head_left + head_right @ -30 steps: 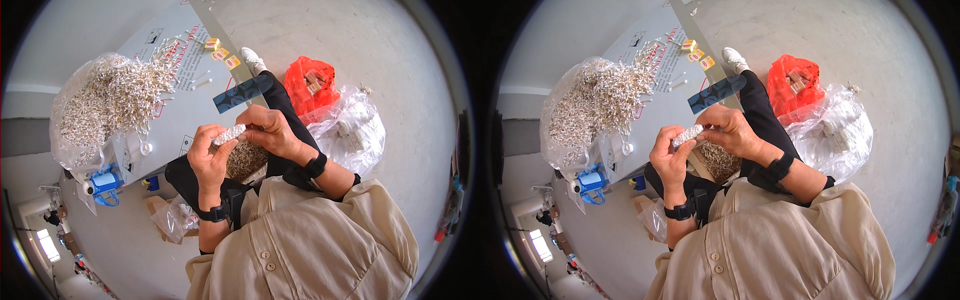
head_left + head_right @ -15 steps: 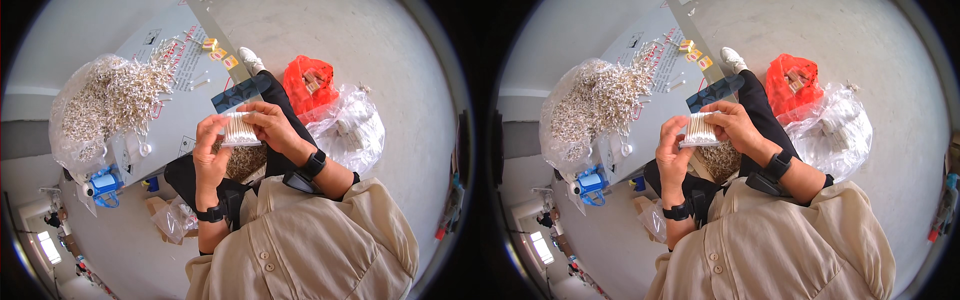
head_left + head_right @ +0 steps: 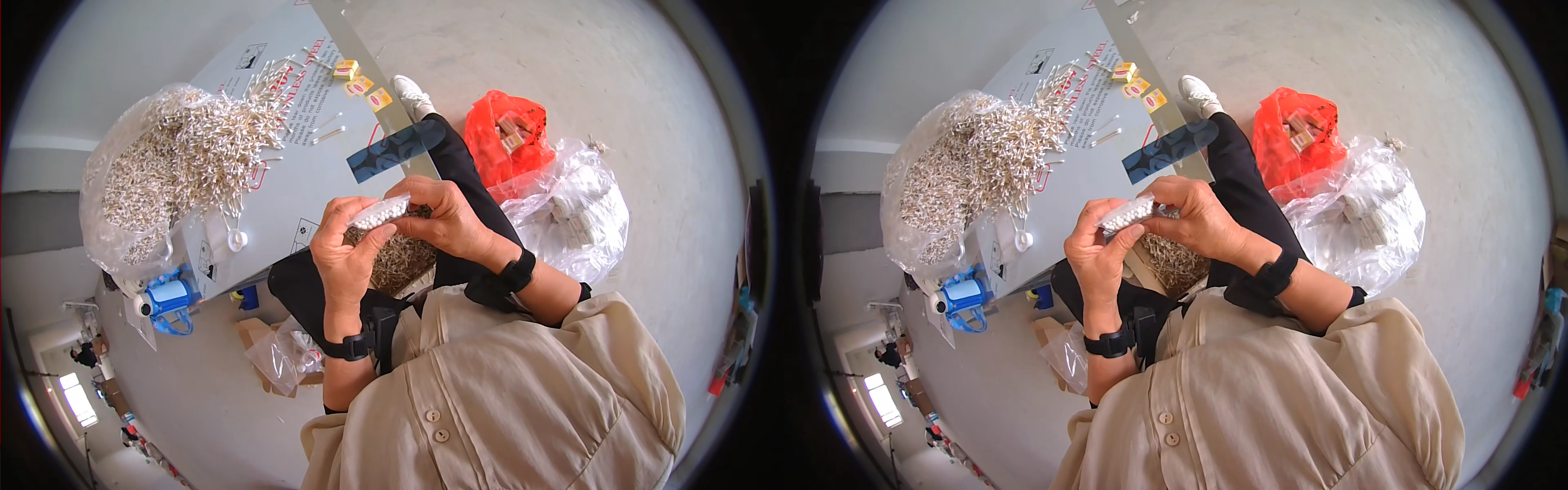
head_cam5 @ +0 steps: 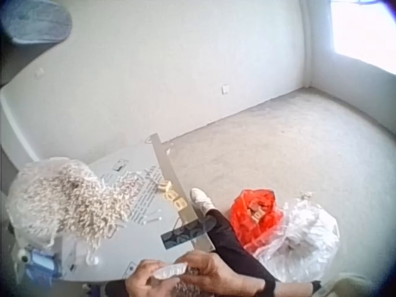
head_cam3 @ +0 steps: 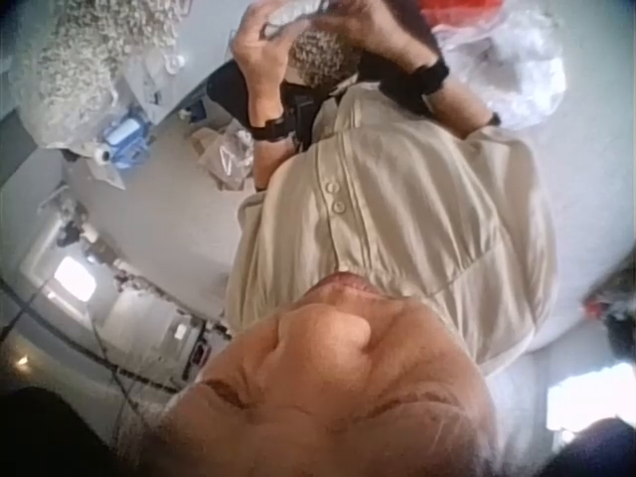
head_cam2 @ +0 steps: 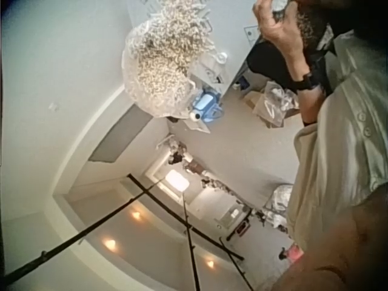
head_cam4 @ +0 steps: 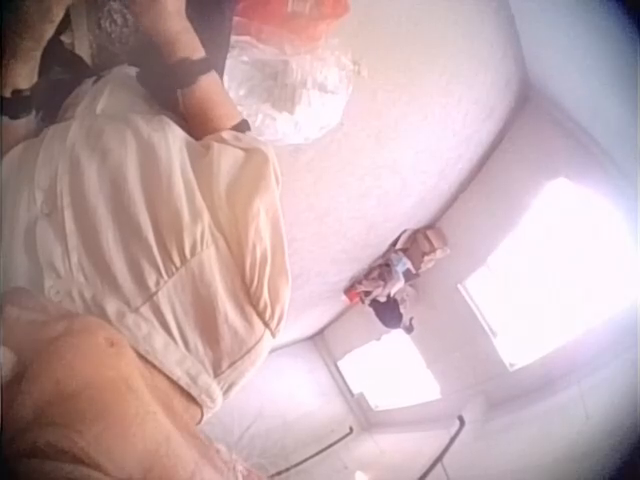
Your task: Manually packing sets of cotton swabs into small plastic bags and sealing them with stickers.
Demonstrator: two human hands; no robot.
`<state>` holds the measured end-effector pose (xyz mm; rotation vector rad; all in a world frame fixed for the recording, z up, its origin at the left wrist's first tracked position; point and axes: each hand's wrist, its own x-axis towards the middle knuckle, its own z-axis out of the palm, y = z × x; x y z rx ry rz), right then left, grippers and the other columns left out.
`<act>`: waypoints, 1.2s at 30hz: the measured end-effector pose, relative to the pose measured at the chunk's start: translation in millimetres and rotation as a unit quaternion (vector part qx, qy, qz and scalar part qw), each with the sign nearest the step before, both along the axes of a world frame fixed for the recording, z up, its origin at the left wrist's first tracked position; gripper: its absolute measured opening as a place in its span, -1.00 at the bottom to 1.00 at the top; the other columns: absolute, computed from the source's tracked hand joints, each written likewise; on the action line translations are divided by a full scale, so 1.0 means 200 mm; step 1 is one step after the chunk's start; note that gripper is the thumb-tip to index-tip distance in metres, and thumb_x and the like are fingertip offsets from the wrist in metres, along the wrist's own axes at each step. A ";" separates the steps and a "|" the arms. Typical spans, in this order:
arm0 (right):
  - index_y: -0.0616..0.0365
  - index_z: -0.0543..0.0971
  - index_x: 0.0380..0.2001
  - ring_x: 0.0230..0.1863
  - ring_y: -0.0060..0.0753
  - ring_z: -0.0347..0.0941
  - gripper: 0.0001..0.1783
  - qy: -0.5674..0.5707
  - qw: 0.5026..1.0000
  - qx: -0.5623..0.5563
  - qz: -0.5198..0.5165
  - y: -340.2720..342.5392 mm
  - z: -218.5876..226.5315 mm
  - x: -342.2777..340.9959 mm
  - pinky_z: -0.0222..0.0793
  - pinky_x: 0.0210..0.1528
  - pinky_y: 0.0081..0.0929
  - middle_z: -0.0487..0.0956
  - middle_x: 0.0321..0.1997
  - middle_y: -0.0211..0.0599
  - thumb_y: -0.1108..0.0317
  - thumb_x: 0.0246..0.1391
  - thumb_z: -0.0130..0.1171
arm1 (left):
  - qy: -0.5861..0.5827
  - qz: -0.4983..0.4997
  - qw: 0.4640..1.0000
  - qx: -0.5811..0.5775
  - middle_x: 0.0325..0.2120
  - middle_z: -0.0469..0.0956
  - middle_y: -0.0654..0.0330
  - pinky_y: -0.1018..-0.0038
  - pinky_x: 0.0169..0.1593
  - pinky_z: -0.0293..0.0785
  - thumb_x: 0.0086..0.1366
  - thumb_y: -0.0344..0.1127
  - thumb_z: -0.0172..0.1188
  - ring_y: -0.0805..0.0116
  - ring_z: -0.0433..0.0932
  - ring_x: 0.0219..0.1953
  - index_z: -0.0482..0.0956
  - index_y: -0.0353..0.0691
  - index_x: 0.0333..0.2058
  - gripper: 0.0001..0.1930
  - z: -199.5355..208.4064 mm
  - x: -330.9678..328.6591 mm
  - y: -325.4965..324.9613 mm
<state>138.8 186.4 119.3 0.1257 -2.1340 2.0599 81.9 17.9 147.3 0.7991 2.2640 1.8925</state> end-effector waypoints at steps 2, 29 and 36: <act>0.25 0.59 -0.22 -0.16 -0.38 0.48 -0.71 0.018 0.999 0.036 -0.009 0.00 0.00 0.00 0.37 -0.09 -0.48 0.58 -0.19 -0.27 0.48 -0.08 0.36 | 0.002 -0.003 1.000 -0.004 -0.30 0.56 0.19 0.50 -0.13 0.45 -0.04 -0.48 0.44 0.38 0.53 -0.24 0.59 -0.32 -0.27 -0.69 0.02 0.00 0.01; 0.31 0.57 -0.24 -0.44 -0.72 0.43 -0.82 -0.111 0.980 -0.164 -0.031 -0.04 -0.05 -0.06 0.40 -0.39 -0.63 0.56 -0.44 -0.44 0.54 0.03 0.24 | -0.173 0.008 0.984 0.041 -0.22 0.56 0.16 0.52 -0.06 0.48 0.18 -0.50 0.24 0.37 0.54 -0.18 0.57 -0.41 -0.16 -0.76 -0.07 -0.03 0.05; 0.33 0.56 -0.17 -0.40 -0.63 0.50 -0.76 -0.138 0.965 -0.223 -0.017 -0.02 -0.27 -0.22 0.46 -0.31 -0.62 0.59 -0.37 -0.34 0.45 0.09 0.16 | -0.321 0.037 0.933 0.159 -0.16 0.57 -0.05 0.35 -0.04 0.60 0.26 -0.56 0.08 0.22 0.60 -0.16 0.50 -0.50 -0.05 -0.72 -0.37 -0.17 0.09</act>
